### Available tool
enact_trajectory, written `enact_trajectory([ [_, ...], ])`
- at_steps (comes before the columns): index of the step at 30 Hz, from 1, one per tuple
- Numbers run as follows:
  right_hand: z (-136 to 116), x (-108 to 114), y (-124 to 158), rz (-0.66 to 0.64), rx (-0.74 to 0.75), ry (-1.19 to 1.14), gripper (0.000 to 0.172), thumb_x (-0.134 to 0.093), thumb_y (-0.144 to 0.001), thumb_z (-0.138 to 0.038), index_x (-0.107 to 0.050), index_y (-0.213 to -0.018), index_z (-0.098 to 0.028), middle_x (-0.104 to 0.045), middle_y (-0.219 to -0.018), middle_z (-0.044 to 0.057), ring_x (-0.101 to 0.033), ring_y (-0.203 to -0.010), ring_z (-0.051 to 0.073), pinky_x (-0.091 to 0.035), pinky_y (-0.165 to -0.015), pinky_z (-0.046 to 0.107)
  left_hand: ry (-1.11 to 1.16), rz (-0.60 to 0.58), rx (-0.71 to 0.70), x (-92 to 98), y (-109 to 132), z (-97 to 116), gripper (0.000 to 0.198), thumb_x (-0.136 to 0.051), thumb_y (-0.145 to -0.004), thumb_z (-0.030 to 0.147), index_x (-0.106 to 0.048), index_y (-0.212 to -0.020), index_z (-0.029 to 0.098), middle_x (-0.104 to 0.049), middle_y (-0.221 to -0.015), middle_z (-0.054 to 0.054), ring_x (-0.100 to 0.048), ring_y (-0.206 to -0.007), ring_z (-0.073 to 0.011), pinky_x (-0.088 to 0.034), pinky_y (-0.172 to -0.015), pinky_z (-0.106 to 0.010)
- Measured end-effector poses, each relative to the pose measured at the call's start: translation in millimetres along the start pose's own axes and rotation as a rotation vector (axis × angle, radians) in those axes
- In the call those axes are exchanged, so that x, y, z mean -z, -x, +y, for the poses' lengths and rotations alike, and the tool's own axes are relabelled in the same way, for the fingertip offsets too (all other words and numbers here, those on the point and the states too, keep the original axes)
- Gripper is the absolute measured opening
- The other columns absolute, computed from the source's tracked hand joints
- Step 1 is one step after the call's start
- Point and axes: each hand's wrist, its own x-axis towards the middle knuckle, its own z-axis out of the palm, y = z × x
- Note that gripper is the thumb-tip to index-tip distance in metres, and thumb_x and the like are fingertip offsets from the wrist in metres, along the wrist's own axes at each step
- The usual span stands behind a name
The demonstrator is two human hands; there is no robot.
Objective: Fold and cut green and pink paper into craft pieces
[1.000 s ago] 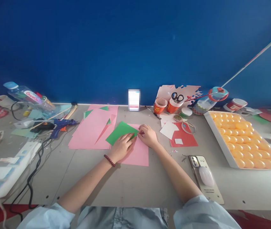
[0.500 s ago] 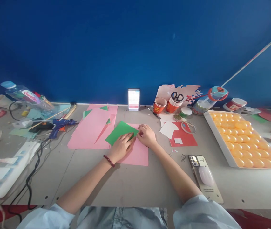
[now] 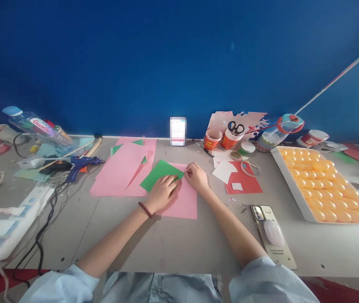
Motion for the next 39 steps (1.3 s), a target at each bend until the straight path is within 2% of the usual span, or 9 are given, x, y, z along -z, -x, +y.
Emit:
enact_trajectory([
  [8, 2.0, 2.2, 0.5, -0.032, 0.048, -0.090, 0.006, -0.055, -0.071, -0.021, -0.050, -0.069, -0.023, -0.063, -0.091, 0.001, -0.056, -0.068, 0.014, -0.045, -0.062, 0.026, -0.123, -0.025, 0.001, 3.6, -19.3, 0.8, 0.021, -0.048, -0.089, 0.015, -0.059, -0.106, 0.020, -0.058, -0.103, -0.007, -0.051, -0.094, -0.0237, -0.042, -0.078, -0.038],
  [14, 0.2, 2.0, 0.2, -0.021, 0.054, -0.081, 0.009, -0.055, -0.070, -0.019, -0.048, -0.068, -0.023, -0.063, -0.090, 0.001, -0.055, -0.067, 0.014, -0.043, -0.060, 0.025, -0.114, 0.019, 0.046, -6.0, -28.8, 1.8, 0.019, -0.046, -0.092, 0.016, -0.062, -0.084, 0.019, -0.057, -0.094, -0.006, -0.051, -0.089, -0.0211, -0.042, -0.075, -0.035],
  [19, -1.1, 2.7, -0.1, -0.023, 0.047, -0.069, 0.011, -0.055, -0.069, -0.018, -0.046, -0.067, -0.023, -0.062, -0.089, 0.001, -0.055, -0.067, 0.014, -0.042, -0.060, 0.026, -0.081, 0.033, 0.084, -10.4, -30.2, 3.5, 0.017, -0.051, -0.088, 0.013, -0.060, -0.075, 0.018, -0.056, -0.086, -0.005, -0.051, -0.084, -0.0200, -0.042, -0.071, -0.034],
  [27, 0.2, 1.9, 0.6, -0.024, 0.043, -0.071, 0.010, -0.055, -0.071, -0.020, -0.046, -0.067, -0.023, -0.063, -0.090, 0.001, -0.056, -0.068, 0.014, -0.043, -0.061, 0.026, -0.001, 0.044, 0.084, -2.7, -10.9, 6.3, 0.021, -0.054, -0.081, 0.004, -0.057, -0.065, 0.019, -0.056, -0.079, -0.002, -0.051, -0.079, -0.0172, -0.043, -0.068, -0.031],
  [34, -1.1, 2.6, 0.7, -0.025, 0.052, -0.064, 0.009, -0.054, -0.071, -0.020, -0.046, -0.067, -0.023, -0.063, -0.091, 0.001, -0.056, -0.067, 0.014, -0.044, -0.061, 0.027, 0.043, 0.056, 0.121, 2.5, 11.4, 6.8, 0.021, -0.056, -0.078, 0.003, -0.054, -0.065, 0.020, -0.055, -0.078, -0.001, -0.051, -0.079, -0.0171, -0.044, -0.069, -0.032],
  [39, -0.1, 1.5, 0.8, -0.017, 0.063, -0.062, 0.009, -0.054, -0.071, -0.021, -0.047, -0.067, -0.023, -0.063, -0.090, 0.001, -0.057, -0.067, 0.014, -0.044, -0.061, 0.027, 0.038, 0.034, 0.049, 6.2, 24.5, 6.9, 0.019, -0.056, -0.079, 0.003, -0.054, -0.068, 0.020, -0.055, -0.080, -0.002, -0.051, -0.081, -0.0178, -0.044, -0.070, -0.032],
])
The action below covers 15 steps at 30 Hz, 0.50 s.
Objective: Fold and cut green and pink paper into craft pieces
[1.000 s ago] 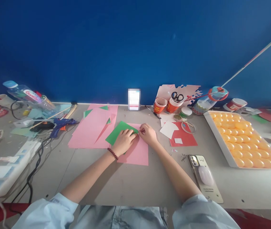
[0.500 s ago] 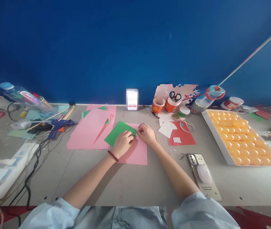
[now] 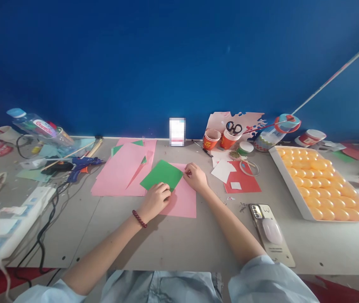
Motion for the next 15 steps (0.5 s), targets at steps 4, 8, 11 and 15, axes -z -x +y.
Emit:
enact_trajectory([
  [4, -0.2, 0.1, 0.1, -0.004, -0.002, -0.001, 0.008, -0.054, -0.072, -0.020, -0.047, -0.068, -0.023, -0.063, -0.091, 0.001, -0.057, -0.068, 0.014, -0.044, -0.063, 0.027, -0.015, -0.023, -0.023, 3.9, 8.0, 1.2, 0.020, -0.056, -0.078, 0.003, -0.053, -0.068, 0.019, -0.055, -0.080, -0.002, -0.051, -0.081, -0.0179, -0.043, -0.067, -0.032],
  [8, -1.5, 1.4, 0.3, -0.003, -0.005, 0.012, 0.009, -0.054, -0.071, -0.019, -0.047, -0.068, -0.023, -0.063, -0.090, 0.001, -0.057, -0.068, 0.013, -0.044, -0.062, 0.026, 0.009, -0.007, 0.000, 6.8, 16.1, 2.9, 0.020, -0.056, -0.078, 0.003, -0.053, -0.068, 0.019, -0.055, -0.080, -0.002, -0.052, -0.081, -0.0174, -0.043, -0.068, -0.032],
  [11, -1.7, 1.8, 0.5, -0.006, -0.005, 0.018, 0.008, -0.055, -0.071, -0.020, -0.047, -0.068, -0.023, -0.063, -0.090, 0.000, -0.056, -0.067, 0.013, -0.044, -0.061, 0.026, 0.015, 0.005, 0.015, 8.6, 22.9, 4.3, 0.019, -0.054, -0.079, 0.003, -0.054, -0.069, 0.019, -0.056, -0.080, -0.002, -0.052, -0.081, -0.0178, -0.044, -0.069, -0.032],
  [15, -0.8, 1.3, 0.5, -0.010, -0.009, 0.016, 0.009, -0.055, -0.072, -0.020, -0.047, -0.068, -0.023, -0.063, -0.090, 0.001, -0.056, -0.068, 0.014, -0.043, -0.061, 0.026, 0.016, 0.005, 0.027, 11.7, 31.6, 6.5, 0.019, -0.053, -0.078, 0.003, -0.054, -0.069, 0.019, -0.056, -0.079, -0.002, -0.051, -0.080, -0.0181, -0.045, -0.069, -0.033],
])
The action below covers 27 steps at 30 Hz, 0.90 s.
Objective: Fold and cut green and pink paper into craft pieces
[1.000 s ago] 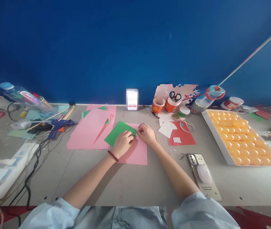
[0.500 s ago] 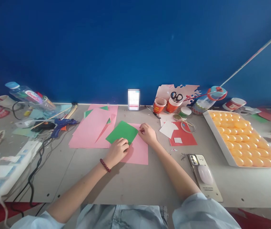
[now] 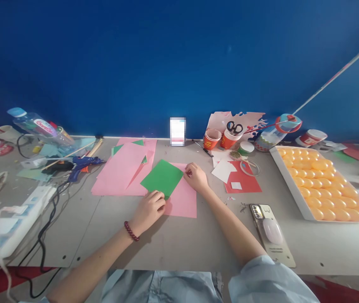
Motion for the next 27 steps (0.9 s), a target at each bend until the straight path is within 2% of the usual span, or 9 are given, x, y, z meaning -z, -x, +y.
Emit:
enact_trajectory([
  [5, 0.5, -0.5, -0.1, -0.009, -0.005, 0.015, 0.006, -0.056, -0.073, -0.020, -0.051, -0.071, -0.023, -0.063, -0.090, 0.001, -0.057, -0.069, 0.014, -0.044, -0.061, 0.026, 0.009, -0.010, 0.006, 5.6, 9.0, 4.0, 0.019, -0.052, -0.078, 0.002, -0.052, -0.069, 0.019, -0.056, -0.078, -0.002, -0.051, -0.078, -0.0177, -0.046, -0.069, -0.031],
  [8, -1.6, 0.0, 1.0, -0.008, 0.021, 0.061, 0.009, -0.057, -0.077, -0.023, -0.058, -0.085, -0.023, -0.064, -0.090, 0.002, -0.059, -0.075, 0.017, -0.045, -0.063, 0.028, 0.027, -0.007, 0.015, 10.2, 8.5, 3.2, 0.017, -0.050, -0.079, 0.005, -0.050, -0.071, 0.020, -0.056, -0.078, -0.002, -0.052, -0.079, -0.0179, -0.046, -0.071, -0.031],
  [12, -5.3, 0.8, 3.0, -0.025, 0.090, 0.137, 0.019, -0.056, -0.084, -0.036, -0.064, -0.097, -0.026, -0.063, -0.099, 0.004, -0.059, -0.090, 0.021, -0.048, -0.072, 0.032, 0.017, 0.069, 0.114, 14.6, -4.8, -14.3, 0.007, -0.049, -0.085, 0.015, -0.052, -0.088, 0.020, -0.059, -0.091, -0.005, -0.054, -0.089, -0.0208, -0.046, -0.078, -0.035],
  [15, -5.1, 1.2, 3.5, -0.029, 0.100, 0.162, 0.019, -0.059, -0.084, -0.039, -0.068, -0.096, -0.028, -0.063, -0.101, 0.004, -0.059, -0.092, 0.021, -0.049, -0.075, 0.033, -0.096, 0.164, 0.213, 12.4, -17.8, -38.0, 0.035, -0.054, -0.086, 0.032, -0.046, -0.117, 0.017, -0.056, -0.116, -0.014, -0.051, -0.110, -0.0295, -0.043, -0.090, -0.044],
  [17, -3.7, 1.5, 3.2, -0.032, 0.102, 0.144, 0.015, -0.060, -0.084, -0.036, -0.069, -0.093, -0.029, -0.063, -0.101, 0.003, -0.059, -0.092, 0.021, -0.049, -0.075, 0.033, -0.151, 0.177, 0.238, 8.8, -23.4, -52.0, 0.057, -0.060, -0.082, 0.040, -0.038, -0.128, 0.014, -0.052, -0.123, -0.018, -0.048, -0.116, -0.0344, -0.042, -0.093, -0.047],
  [19, -2.4, 1.8, 2.7, -0.039, 0.111, 0.121, 0.012, -0.060, -0.083, -0.033, -0.070, -0.090, -0.029, -0.064, -0.100, 0.002, -0.059, -0.093, 0.020, -0.049, -0.076, 0.033, -0.166, 0.168, 0.234, 5.5, -25.5, -60.8, 0.068, -0.063, -0.080, 0.044, -0.033, -0.133, 0.013, -0.052, -0.122, -0.019, -0.049, -0.115, -0.0353, -0.042, -0.091, -0.047],
  [22, -2.6, 2.4, 2.7, -0.038, 0.131, 0.092, 0.012, -0.060, -0.083, -0.030, -0.069, -0.090, -0.027, -0.067, -0.099, 0.002, -0.059, -0.093, 0.020, -0.049, -0.078, 0.033, -0.150, 0.157, 0.230, 3.3, -24.9, -64.1, 0.066, -0.061, -0.082, 0.043, -0.032, -0.135, 0.016, -0.055, -0.115, -0.016, -0.052, -0.109, -0.0331, -0.045, -0.088, -0.045],
  [27, -5.9, 3.4, 4.2, -0.018, 0.111, 0.029, 0.019, -0.054, -0.086, -0.031, -0.066, -0.101, -0.026, -0.069, -0.101, 0.003, -0.060, -0.095, 0.020, -0.050, -0.079, 0.033, -0.056, 0.124, 0.209, 3.1, -24.9, -62.7, 0.054, -0.061, -0.084, 0.033, -0.039, -0.130, 0.020, -0.058, -0.111, -0.011, -0.052, -0.105, -0.0303, -0.046, -0.087, -0.043],
])
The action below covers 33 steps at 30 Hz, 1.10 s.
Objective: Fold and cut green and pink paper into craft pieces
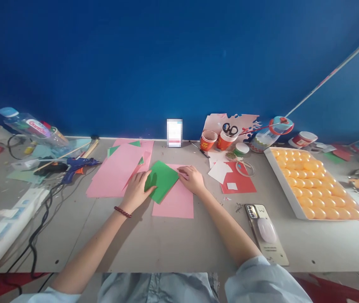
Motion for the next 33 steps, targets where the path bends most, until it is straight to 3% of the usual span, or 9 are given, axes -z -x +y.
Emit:
enact_trajectory([
  [7, -2.7, 2.3, -1.4, -0.037, 0.062, -0.061, 0.019, -0.053, -0.086, -0.026, -0.065, -0.101, -0.024, -0.070, -0.099, 0.005, -0.060, -0.093, 0.022, -0.047, -0.084, 0.037, 0.191, 0.068, 0.037, -6.6, 3.2, 1.4, 0.048, -0.060, -0.084, 0.019, -0.043, -0.129, 0.025, -0.054, -0.112, -0.009, -0.052, -0.109, -0.0269, -0.046, -0.092, -0.043],
  [14, -7.4, 4.1, -0.3, -0.055, 0.079, -0.045, 0.026, -0.059, -0.084, -0.028, -0.060, -0.109, -0.023, -0.070, -0.094, 0.005, -0.060, -0.091, 0.022, -0.040, -0.088, 0.041, 0.378, 0.165, 0.120, -4.9, 2.2, 2.1, 0.051, -0.054, -0.083, 0.012, -0.045, -0.131, 0.028, -0.039, -0.136, -0.009, -0.038, -0.130, -0.0265, -0.043, -0.102, -0.040],
  [20, -18.8, 8.0, 2.0, -0.129, 0.114, -0.121, 0.041, -0.064, -0.080, -0.031, -0.055, -0.119, -0.025, -0.066, -0.098, 0.006, -0.057, -0.096, 0.023, -0.040, -0.091, 0.044, 0.494, 0.066, 0.176, -7.7, 0.9, -8.7, 0.072, -0.069, -0.074, 0.020, -0.036, -0.137, 0.029, -0.046, -0.132, -0.010, -0.045, -0.125, -0.0288, -0.041, -0.102, -0.046],
  [24, -23.8, 13.2, 3.4, -0.265, 0.031, -0.406, 0.045, -0.065, -0.078, -0.032, -0.053, -0.121, -0.026, -0.061, -0.103, 0.006, -0.057, -0.094, 0.020, -0.047, -0.083, 0.038, 0.446, -0.031, 0.202, -3.5, 1.3, -8.1, 0.087, -0.076, -0.069, 0.028, -0.028, -0.142, 0.028, -0.045, -0.134, -0.012, -0.043, -0.125, -0.0328, -0.040, -0.100, -0.049],
  [28, -24.0, 13.6, 4.3, -0.410, -0.060, -0.682, 0.041, -0.063, -0.079, -0.028, -0.053, -0.118, -0.024, -0.058, -0.088, 0.001, -0.058, -0.082, 0.015, -0.049, -0.075, 0.031, 0.404, -0.096, 0.209, -0.5, 1.2, -4.6, 0.090, -0.077, -0.068, 0.034, -0.028, -0.143, 0.027, -0.049, -0.130, -0.013, -0.043, -0.122, -0.0352, -0.041, -0.097, -0.052],
  [33, -27.2, 13.9, 1.0, -0.351, -0.091, -0.805, 0.030, -0.063, -0.078, -0.026, -0.057, -0.107, -0.021, -0.054, -0.080, -0.001, -0.054, -0.075, 0.012, -0.046, -0.070, 0.028, 0.572, -0.081, 0.214, -3.8, -0.5, -8.5, 0.088, -0.073, -0.071, 0.045, -0.027, -0.143, 0.026, -0.053, -0.126, -0.013, -0.047, -0.121, -0.0312, -0.041, -0.099, -0.048],
])
